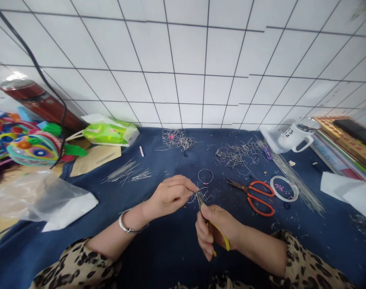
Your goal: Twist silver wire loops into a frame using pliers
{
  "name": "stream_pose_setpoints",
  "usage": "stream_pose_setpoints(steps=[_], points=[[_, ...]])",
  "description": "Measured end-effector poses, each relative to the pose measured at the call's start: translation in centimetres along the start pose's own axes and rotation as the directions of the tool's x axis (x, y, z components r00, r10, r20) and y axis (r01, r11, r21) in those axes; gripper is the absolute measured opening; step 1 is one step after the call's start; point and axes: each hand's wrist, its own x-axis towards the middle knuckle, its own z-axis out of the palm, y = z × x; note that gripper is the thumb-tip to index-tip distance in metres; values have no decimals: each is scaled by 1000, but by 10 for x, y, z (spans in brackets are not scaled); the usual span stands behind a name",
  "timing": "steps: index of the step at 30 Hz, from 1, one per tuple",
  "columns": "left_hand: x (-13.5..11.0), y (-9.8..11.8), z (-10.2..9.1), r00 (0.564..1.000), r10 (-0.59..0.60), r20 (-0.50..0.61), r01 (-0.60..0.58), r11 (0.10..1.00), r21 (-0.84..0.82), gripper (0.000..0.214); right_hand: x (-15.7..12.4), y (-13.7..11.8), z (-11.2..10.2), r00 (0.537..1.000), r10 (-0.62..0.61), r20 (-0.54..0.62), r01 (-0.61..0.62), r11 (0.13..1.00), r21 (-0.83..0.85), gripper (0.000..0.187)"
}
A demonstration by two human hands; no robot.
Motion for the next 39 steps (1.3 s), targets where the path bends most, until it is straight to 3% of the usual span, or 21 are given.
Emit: stream_pose_setpoints(steps=[14, 21, 26, 31, 39], points=[[1, 0, -3, 1000, -15, 20, 16, 1000, -26, 18, -1, -3, 3, 1000, 6, -7, -6, 1000, 27, 49], [3, -2, -6, 997, -12, 75, 16, 999, -47, 17, -1, -8, -1, 996, 89, 22, -90, 995, 46, 51], [3, 0, -7, 969, -213, 126, 230, 963, -138, 14, -2, -13, -1, 992, 96, -85, -104, 990, -96, 49], [2, 1, -6, 916, -388, 100, 400, 888, -226, 11, -3, -15, 1, 986, 45, -158, -78, 974, -212, 50], [3, 5, -4, 867, -486, 108, 498, 835, -235, 7, -1, -8, -2, 976, 35, -214, -82, 973, -216, 51]])
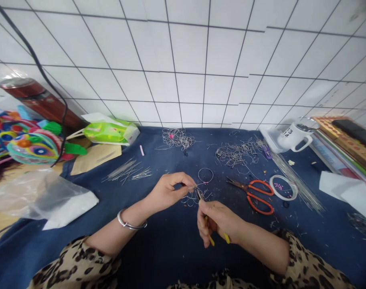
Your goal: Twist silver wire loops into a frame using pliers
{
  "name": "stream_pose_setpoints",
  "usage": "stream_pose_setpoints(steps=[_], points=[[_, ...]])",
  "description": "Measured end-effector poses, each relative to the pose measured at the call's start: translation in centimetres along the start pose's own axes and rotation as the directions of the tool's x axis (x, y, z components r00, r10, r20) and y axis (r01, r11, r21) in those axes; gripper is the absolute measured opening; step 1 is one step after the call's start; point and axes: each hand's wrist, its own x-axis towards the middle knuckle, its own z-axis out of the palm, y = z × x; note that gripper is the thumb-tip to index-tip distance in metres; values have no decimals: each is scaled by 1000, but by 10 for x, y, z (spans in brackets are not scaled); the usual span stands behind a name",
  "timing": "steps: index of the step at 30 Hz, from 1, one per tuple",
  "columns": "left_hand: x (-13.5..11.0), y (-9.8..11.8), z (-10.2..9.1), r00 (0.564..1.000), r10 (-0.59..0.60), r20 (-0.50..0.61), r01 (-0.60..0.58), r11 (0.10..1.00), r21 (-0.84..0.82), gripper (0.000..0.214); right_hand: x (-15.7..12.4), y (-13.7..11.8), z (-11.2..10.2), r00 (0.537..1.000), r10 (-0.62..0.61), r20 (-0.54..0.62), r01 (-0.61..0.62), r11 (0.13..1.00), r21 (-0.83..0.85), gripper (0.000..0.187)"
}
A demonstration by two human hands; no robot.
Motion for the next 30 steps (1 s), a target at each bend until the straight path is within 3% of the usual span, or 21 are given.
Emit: stream_pose_setpoints(steps=[4, 10, 13, 16, 18, 21, 23, 24, 27, 30], points=[[-1, 0, 2, 998, -61, 9, 61, 998, -20, 5, 2, 5, -1, 999, -30, -29, 31, 999, 18, 53], [2, -8, 1, 982, -169, -87, 144, 960, -239, 11, 3, 8, 0, 997, -45, -68, 47, 998, 36, 53], [3, -9, 0, 972, -204, -117, 168, 950, -264, 13, -2, -3, 4, 999, -25, -27, 22, 994, -108, 52], [3, -8, -1, 971, -211, -115, 181, 957, -229, 13, -12, -23, 8, 999, -47, -20, 34, 909, -415, 47], [4, -7, -1, 972, -213, -99, 189, 960, -207, 13, -18, -35, 7, 980, -167, -110, 58, 761, -646, 42], [4, -7, 0, 973, -224, -63, 207, 956, -206, 13, -20, -45, -3, 862, -481, -160, -24, 277, -961, 37], [4, -7, 0, 973, -228, -37, 215, 953, -214, 14, -17, -44, -11, 781, -617, -96, -139, -22, -990, 34], [4, -6, 0, 974, -227, -26, 216, 952, -218, 14, -15, -43, -15, 761, -647, -58, -180, -124, -976, 33], [4, -6, 1, 977, -212, 7, 208, 951, -230, 14, -11, -38, -23, 745, -667, 20, -248, -304, -920, 32], [4, -6, 2, 978, -203, 48, 209, 950, -234, 13, -9, -34, -24, 748, -661, 58, -282, -397, -874, 32]])
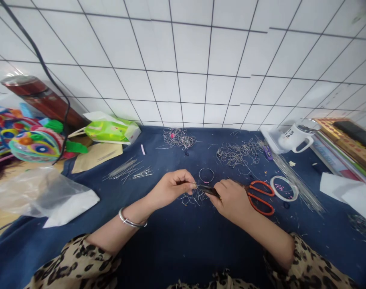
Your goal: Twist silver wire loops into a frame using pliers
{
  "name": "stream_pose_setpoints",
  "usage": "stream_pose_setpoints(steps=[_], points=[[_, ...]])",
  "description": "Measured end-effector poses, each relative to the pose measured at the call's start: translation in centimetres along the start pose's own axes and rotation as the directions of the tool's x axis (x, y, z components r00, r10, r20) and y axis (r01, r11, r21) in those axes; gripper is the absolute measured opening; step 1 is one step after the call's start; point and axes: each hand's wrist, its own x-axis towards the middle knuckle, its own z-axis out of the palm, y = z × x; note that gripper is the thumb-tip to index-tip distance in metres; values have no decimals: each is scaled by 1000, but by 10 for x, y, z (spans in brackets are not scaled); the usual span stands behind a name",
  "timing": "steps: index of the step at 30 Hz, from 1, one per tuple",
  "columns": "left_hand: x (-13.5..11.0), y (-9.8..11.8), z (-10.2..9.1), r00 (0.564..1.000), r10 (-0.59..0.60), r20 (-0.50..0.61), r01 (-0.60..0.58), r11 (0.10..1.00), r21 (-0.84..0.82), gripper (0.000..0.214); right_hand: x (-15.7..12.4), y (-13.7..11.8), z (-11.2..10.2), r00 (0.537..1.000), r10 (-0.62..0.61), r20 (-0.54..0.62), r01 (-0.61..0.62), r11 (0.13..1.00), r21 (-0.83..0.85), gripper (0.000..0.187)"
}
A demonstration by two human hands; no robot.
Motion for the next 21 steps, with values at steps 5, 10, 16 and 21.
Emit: stream_pose_setpoints(steps=[5, 10, 16, 21], points=[[0, -1, 2, 999, -16, 39, 17, 1000, -16, 12, 0, -1, 1, 999, -39, -1, 38, 998, -46, 33], [0, -3, 2, 998, -18, 67, 17, 1000, 8, 10, 0, -1, 4, 998, -51, 45, 52, 998, -33, 35], [0, -5, 2, 996, -19, 82, 18, 1000, 13, 9, -1, -1, 5, 997, -51, 54, 53, 998, -32, 33], [0, -3, 3, 996, -26, 86, 27, 1000, -3, 9, -2, 0, 7, 997, -80, 15, 81, 995, -63, 29]])
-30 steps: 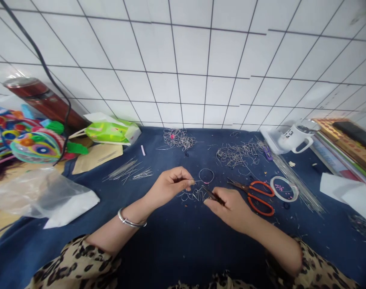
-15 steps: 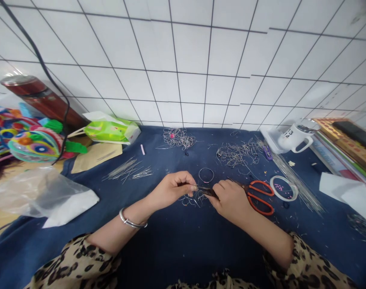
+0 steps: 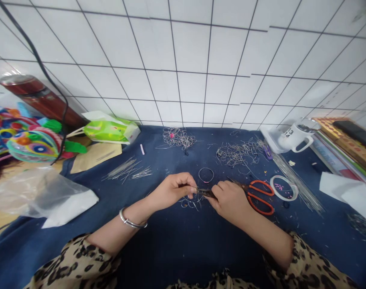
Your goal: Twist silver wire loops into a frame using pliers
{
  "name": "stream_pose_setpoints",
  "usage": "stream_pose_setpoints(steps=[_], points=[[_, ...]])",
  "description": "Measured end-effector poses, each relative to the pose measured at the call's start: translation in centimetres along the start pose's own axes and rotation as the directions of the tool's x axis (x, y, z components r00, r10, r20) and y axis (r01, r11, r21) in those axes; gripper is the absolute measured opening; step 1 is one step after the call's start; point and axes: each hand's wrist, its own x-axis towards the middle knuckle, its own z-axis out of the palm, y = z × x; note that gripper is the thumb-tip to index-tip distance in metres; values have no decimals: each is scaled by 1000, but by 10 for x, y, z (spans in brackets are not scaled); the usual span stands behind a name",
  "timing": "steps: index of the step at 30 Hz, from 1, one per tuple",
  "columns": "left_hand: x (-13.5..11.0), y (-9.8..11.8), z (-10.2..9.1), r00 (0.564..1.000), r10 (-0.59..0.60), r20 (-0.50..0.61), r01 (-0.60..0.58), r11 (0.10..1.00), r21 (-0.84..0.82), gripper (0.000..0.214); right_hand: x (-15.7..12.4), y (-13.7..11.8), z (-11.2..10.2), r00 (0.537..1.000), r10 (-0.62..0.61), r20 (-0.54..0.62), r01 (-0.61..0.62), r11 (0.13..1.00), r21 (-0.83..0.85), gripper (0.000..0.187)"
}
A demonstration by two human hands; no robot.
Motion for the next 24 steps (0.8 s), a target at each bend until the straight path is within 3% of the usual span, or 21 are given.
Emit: stream_pose_setpoints(steps=[8, 24], points=[[0, 1, 1, 999, -32, 19, 33, 995, -93, 10, -1, -1, 1, 1000, -19, -4, 19, 999, -36, 22], [-3, -3, 6, 1000, -4, 6, 4, 997, -74, 9, -3, -4, 4, 997, -6, 72, 10, 998, -58, 13]])
